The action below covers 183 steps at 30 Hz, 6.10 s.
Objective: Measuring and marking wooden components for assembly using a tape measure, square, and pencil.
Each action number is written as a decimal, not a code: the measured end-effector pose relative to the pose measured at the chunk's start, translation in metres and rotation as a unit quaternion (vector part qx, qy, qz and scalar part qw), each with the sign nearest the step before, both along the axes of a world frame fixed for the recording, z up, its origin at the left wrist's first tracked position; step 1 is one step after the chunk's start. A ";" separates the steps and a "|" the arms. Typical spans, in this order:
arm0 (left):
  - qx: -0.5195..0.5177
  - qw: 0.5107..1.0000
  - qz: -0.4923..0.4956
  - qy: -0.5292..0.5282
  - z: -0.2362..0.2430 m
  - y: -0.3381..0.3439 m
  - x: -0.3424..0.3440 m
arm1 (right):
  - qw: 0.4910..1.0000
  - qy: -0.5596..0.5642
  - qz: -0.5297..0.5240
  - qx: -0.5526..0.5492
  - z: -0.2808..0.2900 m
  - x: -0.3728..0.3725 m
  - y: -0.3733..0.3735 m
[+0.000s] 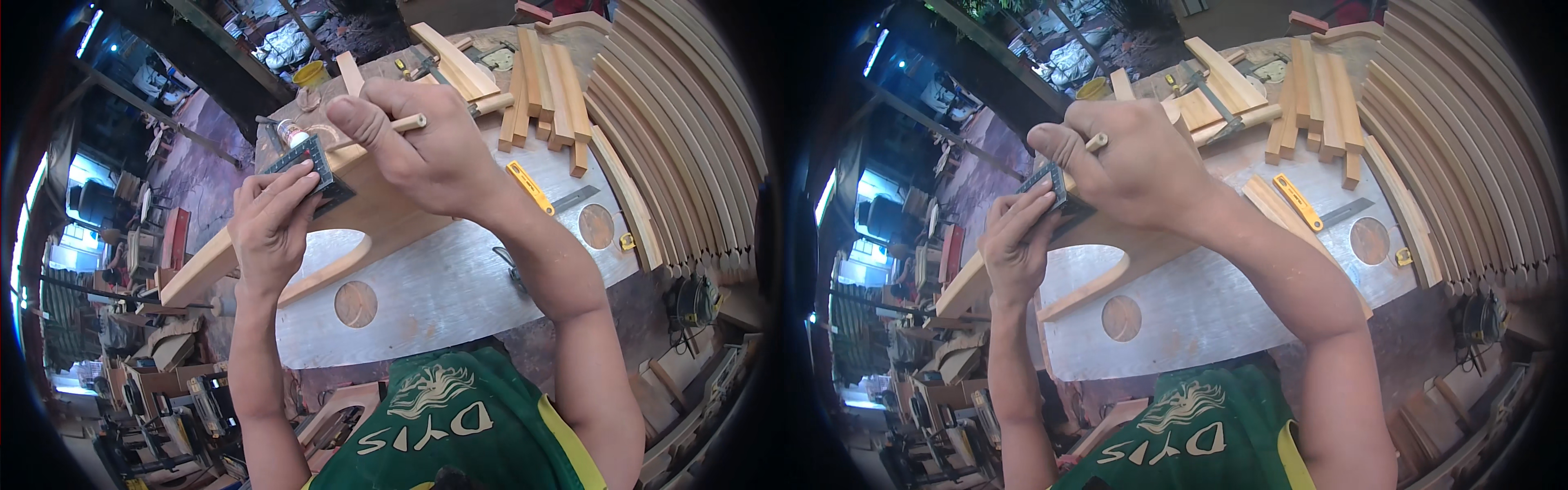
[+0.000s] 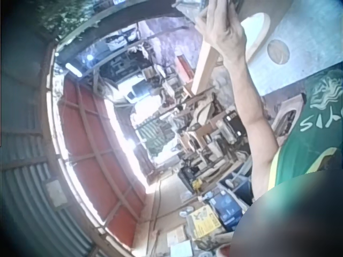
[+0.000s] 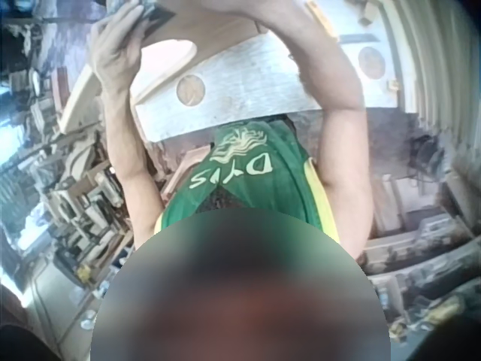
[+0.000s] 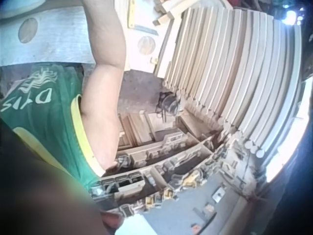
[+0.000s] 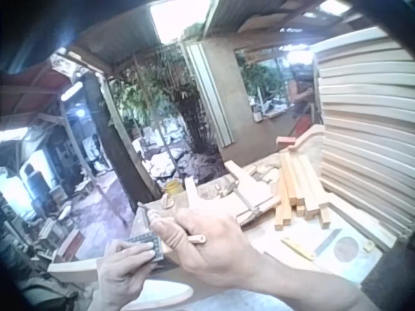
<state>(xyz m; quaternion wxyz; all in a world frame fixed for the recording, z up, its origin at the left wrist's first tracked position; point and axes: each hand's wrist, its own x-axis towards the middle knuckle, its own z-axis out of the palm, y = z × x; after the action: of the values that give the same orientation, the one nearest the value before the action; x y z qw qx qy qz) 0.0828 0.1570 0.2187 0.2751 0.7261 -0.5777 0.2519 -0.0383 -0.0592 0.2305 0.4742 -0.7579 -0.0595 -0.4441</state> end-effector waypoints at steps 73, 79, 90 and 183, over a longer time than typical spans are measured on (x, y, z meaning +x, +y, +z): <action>0.128 0.949 -0.007 0.288 -0.247 0.203 -0.260 | 0.845 0.248 -0.314 -0.354 -0.328 -0.299 0.113; 0.113 0.953 -0.020 0.279 -0.270 0.184 -0.264 | 0.848 0.265 -0.319 -0.329 -0.342 -0.298 0.111; 0.129 0.970 -0.020 0.204 -0.288 0.166 -0.278 | 0.850 0.312 -0.320 -0.278 -0.342 -0.298 0.119; 0.265 0.863 0.183 0.389 0.019 0.125 -0.112 | 0.812 0.517 -0.267 -0.044 -0.282 -0.324 -0.201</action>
<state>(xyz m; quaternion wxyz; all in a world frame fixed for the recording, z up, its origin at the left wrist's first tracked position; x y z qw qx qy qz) -0.0292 0.2821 0.2380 0.2233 0.9035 -0.3252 -0.1676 -0.3624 -0.2607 -0.0515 0.2640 -0.8818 0.3795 -0.0933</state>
